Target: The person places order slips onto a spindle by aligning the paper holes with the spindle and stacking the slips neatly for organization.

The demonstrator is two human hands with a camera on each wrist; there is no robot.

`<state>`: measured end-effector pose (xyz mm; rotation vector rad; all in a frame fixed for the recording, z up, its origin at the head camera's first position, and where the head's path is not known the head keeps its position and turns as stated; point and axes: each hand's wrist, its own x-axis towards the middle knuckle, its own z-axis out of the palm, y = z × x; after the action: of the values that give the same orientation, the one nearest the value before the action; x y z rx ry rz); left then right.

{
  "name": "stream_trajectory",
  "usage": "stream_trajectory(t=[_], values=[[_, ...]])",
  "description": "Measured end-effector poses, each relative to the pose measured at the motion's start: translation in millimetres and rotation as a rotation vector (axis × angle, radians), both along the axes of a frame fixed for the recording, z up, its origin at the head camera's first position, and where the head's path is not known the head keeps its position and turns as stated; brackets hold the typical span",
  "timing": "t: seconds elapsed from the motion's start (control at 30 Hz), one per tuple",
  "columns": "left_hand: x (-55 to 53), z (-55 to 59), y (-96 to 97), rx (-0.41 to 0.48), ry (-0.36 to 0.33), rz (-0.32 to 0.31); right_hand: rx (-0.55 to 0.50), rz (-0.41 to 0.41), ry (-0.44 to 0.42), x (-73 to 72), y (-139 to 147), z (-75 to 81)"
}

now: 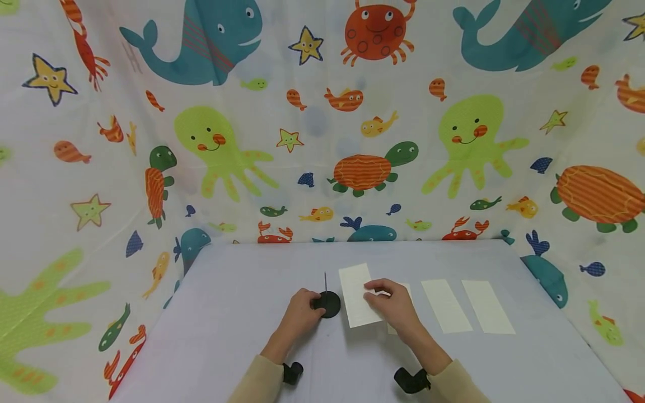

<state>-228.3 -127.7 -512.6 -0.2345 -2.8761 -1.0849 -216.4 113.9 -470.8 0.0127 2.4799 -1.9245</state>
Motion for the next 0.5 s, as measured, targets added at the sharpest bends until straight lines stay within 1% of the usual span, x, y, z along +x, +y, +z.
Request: stream_trajectory(t=[0.1, 0.2, 0.27, 0.43, 0.5], values=[[2.6, 2.6, -1.3, -0.011, 0.026, -0.003, -0.026, 0.001, 0.001, 2.0, -1.5, 4.6], [5.0, 7.2, -2.0, -0.016, 0.030, 0.011, -0.039, 0.003, 0.008, 3.7, -3.1, 7.7], [4.6, 10.1, -2.5, -0.010, 0.029, 0.023, -0.056, 0.009, 0.016, 4.2, -4.6, 9.2], [0.3, 20.0, -0.4, 0.043, 0.015, 0.059, -0.096, 0.010, 0.039, 2.8, -8.6, 10.8], [-2.0, 26.2, 0.8, 0.076, 0.031, 0.075, -0.104, 0.009, 0.052, 1.7, -11.1, 11.5]])
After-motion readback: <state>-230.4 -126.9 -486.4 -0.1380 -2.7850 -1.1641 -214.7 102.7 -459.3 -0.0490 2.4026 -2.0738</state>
